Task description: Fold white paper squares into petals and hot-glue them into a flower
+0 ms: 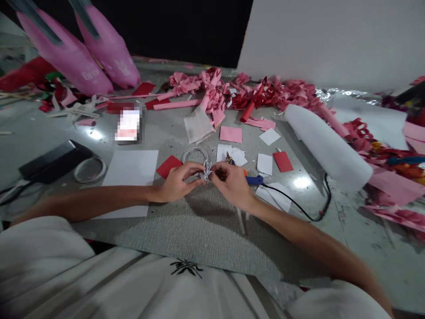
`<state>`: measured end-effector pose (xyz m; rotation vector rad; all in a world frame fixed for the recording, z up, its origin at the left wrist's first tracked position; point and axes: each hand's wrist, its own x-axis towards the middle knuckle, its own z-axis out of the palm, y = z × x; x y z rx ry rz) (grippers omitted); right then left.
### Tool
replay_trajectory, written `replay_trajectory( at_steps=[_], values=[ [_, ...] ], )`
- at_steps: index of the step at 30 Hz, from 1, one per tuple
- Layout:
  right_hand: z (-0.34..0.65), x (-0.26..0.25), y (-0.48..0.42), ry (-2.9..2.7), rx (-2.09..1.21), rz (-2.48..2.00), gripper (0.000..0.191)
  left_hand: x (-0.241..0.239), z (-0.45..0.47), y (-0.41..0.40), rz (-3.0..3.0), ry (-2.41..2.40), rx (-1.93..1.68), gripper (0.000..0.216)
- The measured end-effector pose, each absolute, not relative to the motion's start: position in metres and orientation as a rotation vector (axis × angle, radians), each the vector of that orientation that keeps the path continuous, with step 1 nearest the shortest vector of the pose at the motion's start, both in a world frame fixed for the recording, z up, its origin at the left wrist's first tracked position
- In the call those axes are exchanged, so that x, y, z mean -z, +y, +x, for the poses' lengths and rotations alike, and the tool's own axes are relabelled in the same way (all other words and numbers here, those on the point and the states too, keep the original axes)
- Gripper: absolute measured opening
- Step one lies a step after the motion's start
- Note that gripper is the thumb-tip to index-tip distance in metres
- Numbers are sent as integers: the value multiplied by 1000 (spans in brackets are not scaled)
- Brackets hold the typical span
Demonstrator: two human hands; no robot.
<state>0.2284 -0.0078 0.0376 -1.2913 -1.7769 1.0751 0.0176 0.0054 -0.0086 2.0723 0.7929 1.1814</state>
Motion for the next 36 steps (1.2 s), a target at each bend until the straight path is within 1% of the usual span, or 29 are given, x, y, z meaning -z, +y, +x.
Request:
replay_trajectory(
  at_steps=[3,6,9,12,15,19,23,26,30,36],
  values=[
    [229,-37,-8,-1879,-940,-1269,10,9,18,3,2075,784,-1225,31],
    [233,-42,-5,-1970,-919,-1251,4,10,18,4,2089,784,-1223,29],
    [239,-51,1,-2017,-970,-1255,7,9,17,6,2140,797,-1193,26],
    [242,-55,7,-1908,-1109,-1223,12,8,17,7,2166,763,-1179,21],
    [243,-52,10,-1831,-1199,-1183,11,6,17,6,2197,707,-1160,17],
    [242,-47,9,-1828,-1216,-1175,8,7,17,5,2298,683,-1169,16],
    [238,-49,4,-1894,-1089,-1248,12,10,16,4,2432,581,-1198,19],
    [234,-55,-3,-1971,-987,-1283,11,10,15,4,2510,499,-1164,21],
    [231,-59,-10,-2001,-856,-1294,12,10,15,3,2464,534,-1156,20],
    [228,-49,-14,-1864,-871,-1272,14,9,16,1,2380,703,-1228,21]
  ],
)
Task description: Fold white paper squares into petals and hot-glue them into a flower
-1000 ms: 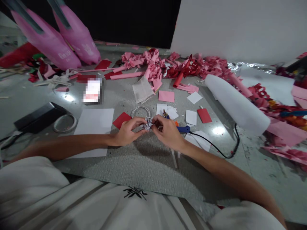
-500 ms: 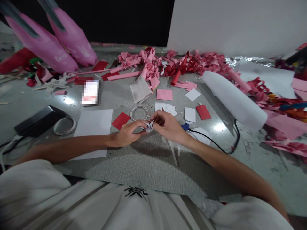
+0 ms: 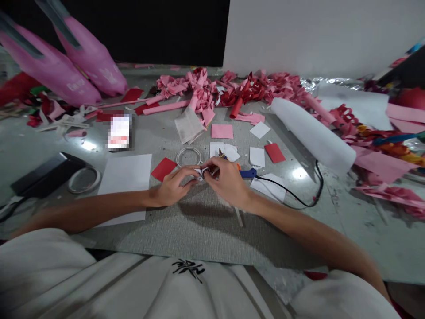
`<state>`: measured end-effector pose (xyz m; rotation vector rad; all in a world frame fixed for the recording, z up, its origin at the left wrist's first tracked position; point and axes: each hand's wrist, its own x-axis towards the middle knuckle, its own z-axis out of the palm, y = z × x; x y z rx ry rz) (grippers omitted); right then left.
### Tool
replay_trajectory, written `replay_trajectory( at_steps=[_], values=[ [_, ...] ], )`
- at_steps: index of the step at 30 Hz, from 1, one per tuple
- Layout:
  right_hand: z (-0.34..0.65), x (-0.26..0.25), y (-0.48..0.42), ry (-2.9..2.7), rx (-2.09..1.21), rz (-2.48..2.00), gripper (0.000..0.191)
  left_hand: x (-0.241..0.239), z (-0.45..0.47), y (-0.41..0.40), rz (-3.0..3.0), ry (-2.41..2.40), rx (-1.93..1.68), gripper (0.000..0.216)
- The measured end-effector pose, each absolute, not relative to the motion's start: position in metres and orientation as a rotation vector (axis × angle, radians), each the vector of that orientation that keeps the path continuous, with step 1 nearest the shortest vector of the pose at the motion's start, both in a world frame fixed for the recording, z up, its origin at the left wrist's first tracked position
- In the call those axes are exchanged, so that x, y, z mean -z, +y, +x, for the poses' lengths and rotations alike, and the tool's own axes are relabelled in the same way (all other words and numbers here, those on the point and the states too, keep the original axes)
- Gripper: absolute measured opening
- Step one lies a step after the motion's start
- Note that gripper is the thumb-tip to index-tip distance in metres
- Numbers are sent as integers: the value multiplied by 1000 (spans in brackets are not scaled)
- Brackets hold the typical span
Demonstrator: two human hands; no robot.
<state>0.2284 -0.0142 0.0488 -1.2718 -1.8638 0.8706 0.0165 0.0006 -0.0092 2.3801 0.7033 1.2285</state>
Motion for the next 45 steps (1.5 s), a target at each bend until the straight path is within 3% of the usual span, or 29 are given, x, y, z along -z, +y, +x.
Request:
replay_trajectory(
  at_steps=[16,22,27,30,45],
  values=[
    [230,-33,-11,-1870,-757,-1210,7,10,17,5,2251,732,-1184,19],
    [231,-32,-10,-1829,-740,-1249,7,7,19,10,1948,765,-1077,64],
    [234,-44,-10,-1997,-676,-1202,15,-1,18,14,1964,805,-960,36],
    [235,-53,-10,-2064,-611,-1168,22,-3,18,14,1964,781,-993,35],
    [234,-35,-8,-2190,-389,-1062,20,-4,18,13,2062,786,-920,25]
  ],
)
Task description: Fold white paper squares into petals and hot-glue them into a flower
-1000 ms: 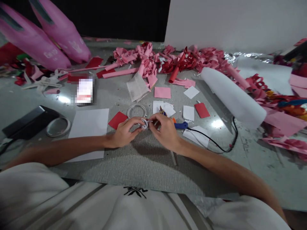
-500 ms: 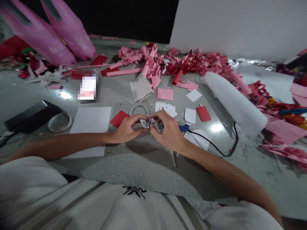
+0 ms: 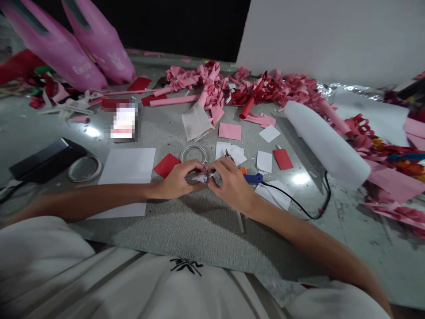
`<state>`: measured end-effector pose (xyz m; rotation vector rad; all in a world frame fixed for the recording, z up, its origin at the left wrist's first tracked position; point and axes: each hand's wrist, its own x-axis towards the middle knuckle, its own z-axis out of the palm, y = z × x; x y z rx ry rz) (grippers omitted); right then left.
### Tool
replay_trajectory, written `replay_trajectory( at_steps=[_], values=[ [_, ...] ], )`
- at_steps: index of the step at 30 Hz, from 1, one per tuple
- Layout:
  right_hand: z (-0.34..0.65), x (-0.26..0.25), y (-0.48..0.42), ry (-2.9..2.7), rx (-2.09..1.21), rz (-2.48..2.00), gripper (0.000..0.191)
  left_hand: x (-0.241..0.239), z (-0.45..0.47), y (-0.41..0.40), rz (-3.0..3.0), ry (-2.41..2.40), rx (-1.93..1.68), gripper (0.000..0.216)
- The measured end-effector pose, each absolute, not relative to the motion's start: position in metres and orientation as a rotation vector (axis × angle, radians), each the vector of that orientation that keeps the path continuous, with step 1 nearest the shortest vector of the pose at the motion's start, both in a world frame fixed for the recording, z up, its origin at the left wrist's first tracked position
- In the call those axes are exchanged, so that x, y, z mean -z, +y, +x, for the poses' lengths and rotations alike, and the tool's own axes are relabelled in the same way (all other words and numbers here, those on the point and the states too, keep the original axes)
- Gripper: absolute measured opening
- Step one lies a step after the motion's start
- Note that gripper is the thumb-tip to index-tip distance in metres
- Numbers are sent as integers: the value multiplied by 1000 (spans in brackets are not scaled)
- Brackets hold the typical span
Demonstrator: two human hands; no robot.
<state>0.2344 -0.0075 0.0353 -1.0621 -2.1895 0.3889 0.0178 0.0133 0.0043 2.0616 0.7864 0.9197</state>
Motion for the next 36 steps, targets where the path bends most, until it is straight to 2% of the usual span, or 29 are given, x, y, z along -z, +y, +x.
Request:
replay_trajectory(
  at_steps=[10,16,25,31,36],
  values=[
    [237,-15,-7,-2168,-420,-920,15,-5,16,11,2086,808,-930,27],
    [236,-20,-7,-2149,-459,-1043,14,-5,16,11,2073,791,-950,25],
    [236,-16,-11,-2200,-331,-942,17,-3,16,9,2087,795,-964,25],
    [241,-40,-7,-2067,-459,-1191,34,1,19,17,1794,798,-1107,29],
    [241,-42,-2,-1841,-892,-1260,25,-2,19,22,1685,754,-1040,31]
  ],
)
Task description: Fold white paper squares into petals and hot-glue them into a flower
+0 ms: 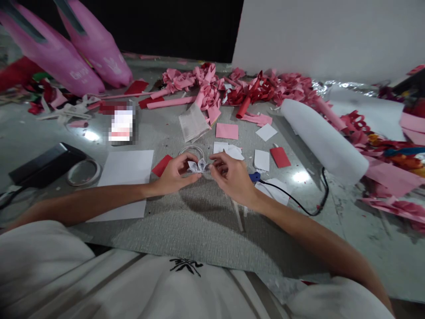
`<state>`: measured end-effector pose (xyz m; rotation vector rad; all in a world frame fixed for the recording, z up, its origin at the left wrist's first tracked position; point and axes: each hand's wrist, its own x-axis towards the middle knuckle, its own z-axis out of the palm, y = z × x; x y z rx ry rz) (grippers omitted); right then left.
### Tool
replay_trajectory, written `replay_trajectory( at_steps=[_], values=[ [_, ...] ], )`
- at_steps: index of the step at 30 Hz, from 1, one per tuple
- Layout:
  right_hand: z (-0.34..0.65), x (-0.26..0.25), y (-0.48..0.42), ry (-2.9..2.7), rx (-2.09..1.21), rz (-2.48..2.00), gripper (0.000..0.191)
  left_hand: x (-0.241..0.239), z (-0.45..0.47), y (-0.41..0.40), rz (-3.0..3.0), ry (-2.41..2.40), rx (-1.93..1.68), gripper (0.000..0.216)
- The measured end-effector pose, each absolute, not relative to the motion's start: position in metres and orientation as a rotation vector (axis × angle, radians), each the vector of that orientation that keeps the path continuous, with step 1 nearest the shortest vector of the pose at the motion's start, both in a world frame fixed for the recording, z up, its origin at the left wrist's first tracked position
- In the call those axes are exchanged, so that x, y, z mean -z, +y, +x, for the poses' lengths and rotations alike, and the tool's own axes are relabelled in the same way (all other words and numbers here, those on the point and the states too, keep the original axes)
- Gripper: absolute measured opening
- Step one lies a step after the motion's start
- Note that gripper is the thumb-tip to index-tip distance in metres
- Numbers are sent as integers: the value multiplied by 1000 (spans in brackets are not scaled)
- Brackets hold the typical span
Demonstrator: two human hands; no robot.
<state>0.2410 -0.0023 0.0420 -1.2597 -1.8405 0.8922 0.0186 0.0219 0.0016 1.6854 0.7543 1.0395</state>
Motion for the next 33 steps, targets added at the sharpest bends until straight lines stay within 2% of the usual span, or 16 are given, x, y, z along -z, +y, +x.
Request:
replay_trajectory(
  at_steps=[3,5,19,27,33],
  values=[
    [239,-39,0,-1709,-1149,-1243,24,-4,18,23,1651,733,-1022,32],
    [238,-37,1,-1697,-1197,-1241,21,-6,18,23,1633,713,-1021,32],
    [231,-32,-12,-1955,-665,-1159,6,-7,16,15,1683,684,-1030,32],
    [227,-11,-20,-1958,-437,-1155,12,-4,16,15,1722,706,-1040,33],
    [224,6,-28,-1936,-342,-1143,39,-1,19,18,1584,835,-1144,38]
  ],
)
